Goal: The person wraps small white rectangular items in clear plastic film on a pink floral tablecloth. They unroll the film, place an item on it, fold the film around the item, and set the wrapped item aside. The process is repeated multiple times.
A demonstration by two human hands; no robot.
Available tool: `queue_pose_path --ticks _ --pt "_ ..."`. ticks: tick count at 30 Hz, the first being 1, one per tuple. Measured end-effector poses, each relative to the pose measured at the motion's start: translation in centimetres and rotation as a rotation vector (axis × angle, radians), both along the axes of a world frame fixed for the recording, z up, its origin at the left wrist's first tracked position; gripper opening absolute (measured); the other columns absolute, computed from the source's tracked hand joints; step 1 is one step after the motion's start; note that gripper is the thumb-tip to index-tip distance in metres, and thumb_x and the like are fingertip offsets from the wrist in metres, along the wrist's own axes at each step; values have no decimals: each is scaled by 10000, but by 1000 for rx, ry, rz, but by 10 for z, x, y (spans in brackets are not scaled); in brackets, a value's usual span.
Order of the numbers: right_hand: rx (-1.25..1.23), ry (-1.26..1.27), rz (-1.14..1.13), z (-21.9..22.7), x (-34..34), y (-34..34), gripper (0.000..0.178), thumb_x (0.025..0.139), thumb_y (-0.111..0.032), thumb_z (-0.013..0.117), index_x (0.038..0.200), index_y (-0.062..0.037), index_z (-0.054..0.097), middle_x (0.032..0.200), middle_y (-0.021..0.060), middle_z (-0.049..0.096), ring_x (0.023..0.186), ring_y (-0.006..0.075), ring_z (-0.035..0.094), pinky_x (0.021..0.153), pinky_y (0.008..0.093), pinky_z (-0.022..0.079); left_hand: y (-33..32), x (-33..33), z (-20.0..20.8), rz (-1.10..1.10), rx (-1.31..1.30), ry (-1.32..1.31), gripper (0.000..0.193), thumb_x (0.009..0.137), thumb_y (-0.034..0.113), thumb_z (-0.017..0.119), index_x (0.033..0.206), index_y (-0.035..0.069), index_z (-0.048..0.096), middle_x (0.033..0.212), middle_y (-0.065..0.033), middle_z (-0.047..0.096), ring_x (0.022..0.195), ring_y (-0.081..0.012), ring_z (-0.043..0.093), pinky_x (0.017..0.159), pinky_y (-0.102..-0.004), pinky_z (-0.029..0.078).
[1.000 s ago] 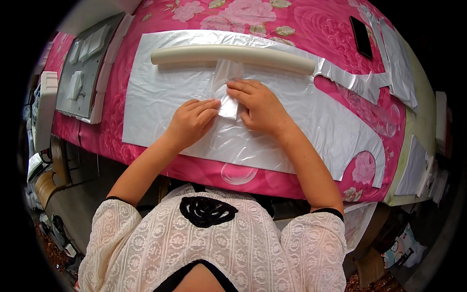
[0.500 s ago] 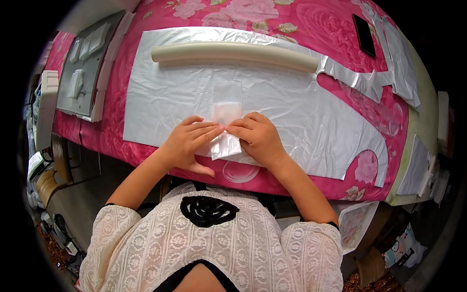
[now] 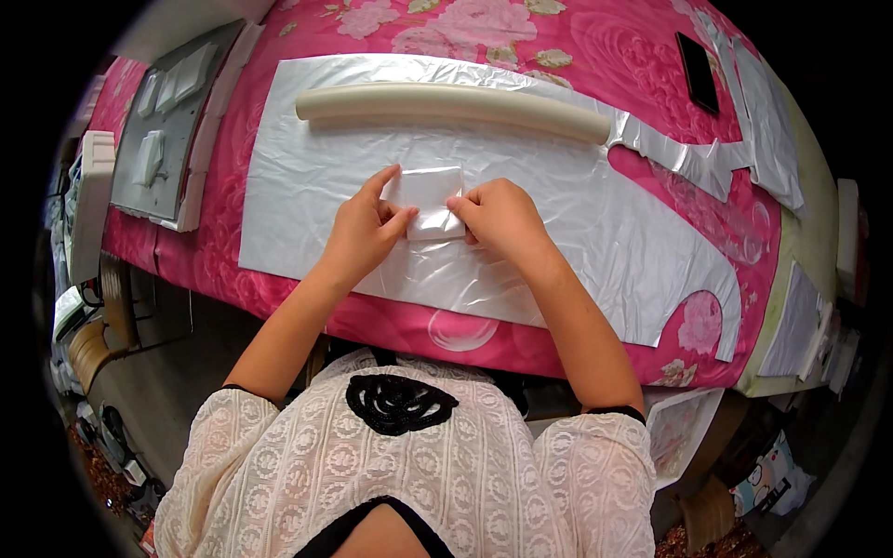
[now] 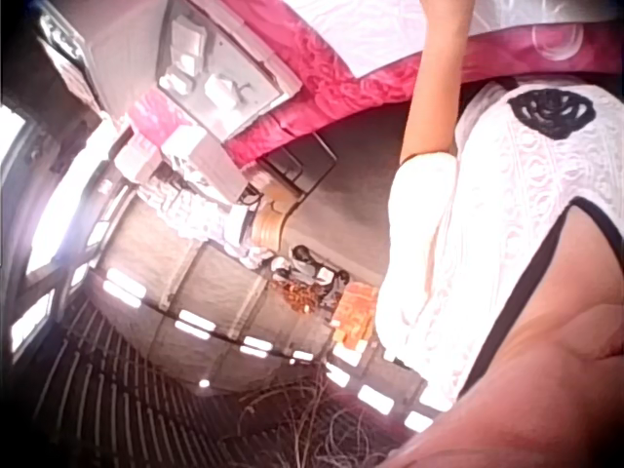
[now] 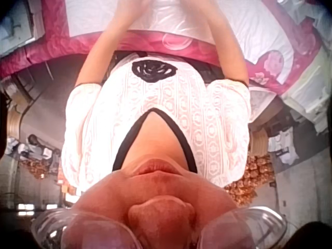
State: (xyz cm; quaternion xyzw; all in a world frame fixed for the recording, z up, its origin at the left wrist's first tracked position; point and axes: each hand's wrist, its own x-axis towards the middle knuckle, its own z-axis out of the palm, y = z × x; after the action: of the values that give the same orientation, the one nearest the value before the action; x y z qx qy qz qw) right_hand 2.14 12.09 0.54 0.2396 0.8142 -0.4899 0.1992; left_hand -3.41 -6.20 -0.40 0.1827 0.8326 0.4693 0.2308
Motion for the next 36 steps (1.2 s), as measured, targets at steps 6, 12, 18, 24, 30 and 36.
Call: queue_pose_path --ticks 6,12,18,24,30,36 --pt "-119 -71 7 3 -10 7 381 864 -264 593 578 -13 571 525 25 539 474 97 532 465 253 416 -2 5 -5 -115 -53 747 602 784 53 646 1319 -20 381 1169 -189 546 988 -280 590 794 -343 485" --pt "-213 -123 0 5 -17 13 357 851 -239 610 589 3 595 535 41 566 482 107 565 469 247 445 19 17 -15 -388 -185 770 782 796 354 637 1357 -69 293 1402 -230 327 1319 -364 303 1073 -457 252" --pt "-183 -96 -2 -4 -12 12 374 853 -304 625 604 -29 577 541 12 543 475 99 531 439 241 379 26 17 -30 -406 -258 716 1057 706 604 610 1375 -111 212 1457 -265 188 1383 -364 140 1120 -464 98" --pt "357 169 25 2 16 -12 278 707 -254 733 730 -2 616 615 73 595 556 187 587 524 318 452 25 19 -35 -385 -234 723 1106 703 631 598 1382 -122 157 1462 -272 162 1385 -371 123 1118 -481 74" --pt "780 549 213 8 20 -19 399 722 -251 713 1036 -34 596 993 127 609 941 289 581 802 391 460 7 19 -22 -279 -22 739 1022 724 492 656 1418 -50 137 1462 -277 157 1377 -381 141 1115 -472 81" --pt "701 748 474 -39 -14 -52 645 833 -378 583 1337 -18 402 1423 232 302 1336 356 256 1090 474 194 -93 62 0 -67 368 -364 183 876 51 574 1017 -53 628 911 -102 679 831 -135 645 775 -245 506"
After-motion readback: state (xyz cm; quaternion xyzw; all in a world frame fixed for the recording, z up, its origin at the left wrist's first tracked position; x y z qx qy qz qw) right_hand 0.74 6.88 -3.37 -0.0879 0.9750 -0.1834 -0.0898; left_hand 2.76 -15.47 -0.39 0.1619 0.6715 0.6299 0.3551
